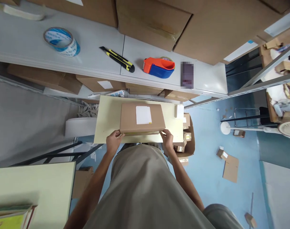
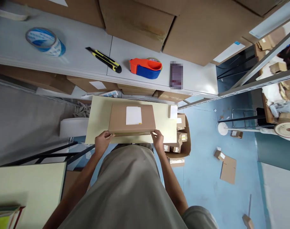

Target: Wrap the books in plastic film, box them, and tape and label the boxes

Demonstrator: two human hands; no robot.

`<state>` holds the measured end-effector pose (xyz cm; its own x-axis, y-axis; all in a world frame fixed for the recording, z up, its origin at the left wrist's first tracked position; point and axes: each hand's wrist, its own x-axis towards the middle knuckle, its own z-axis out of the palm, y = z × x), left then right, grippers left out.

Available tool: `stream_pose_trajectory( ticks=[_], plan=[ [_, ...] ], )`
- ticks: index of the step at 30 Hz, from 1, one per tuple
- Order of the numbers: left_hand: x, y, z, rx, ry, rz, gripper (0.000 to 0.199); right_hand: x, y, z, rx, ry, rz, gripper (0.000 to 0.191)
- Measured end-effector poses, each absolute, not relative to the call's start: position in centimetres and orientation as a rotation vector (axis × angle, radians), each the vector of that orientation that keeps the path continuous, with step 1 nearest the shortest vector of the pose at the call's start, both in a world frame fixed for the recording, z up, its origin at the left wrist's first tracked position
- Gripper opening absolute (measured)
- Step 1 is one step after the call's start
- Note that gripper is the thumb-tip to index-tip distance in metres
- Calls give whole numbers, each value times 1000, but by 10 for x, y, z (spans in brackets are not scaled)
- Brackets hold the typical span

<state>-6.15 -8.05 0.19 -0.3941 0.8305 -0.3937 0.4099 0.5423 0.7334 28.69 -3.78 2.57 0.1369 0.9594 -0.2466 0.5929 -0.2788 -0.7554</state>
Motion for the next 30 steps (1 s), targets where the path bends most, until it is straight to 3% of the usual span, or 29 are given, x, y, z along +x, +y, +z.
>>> stream_pose_trajectory(
  ticks=[11, 15, 19, 23, 30],
  plan=[
    [-106, -75, -31, 1190, 2006, 491, 27, 224, -46, 34, -2172, -1479, 996, 31],
    [-127, -58, -31, 1308, 1945, 414, 32, 225, -18, 53, -2109, -1478, 890, 44],
    [-131, -47, -9, 1355, 1991, 613, 49, 239, 49, 96, -1888, -1631, 540, 53],
    [-113, -44, 31, 1337, 2024, 875, 44, 229, 145, 163, -1581, -1986, 191, 50],
    [-41, -55, 90, 1279, 1931, 1054, 38, 195, 265, 221, -1351, -2245, 260, 49]
  ],
)
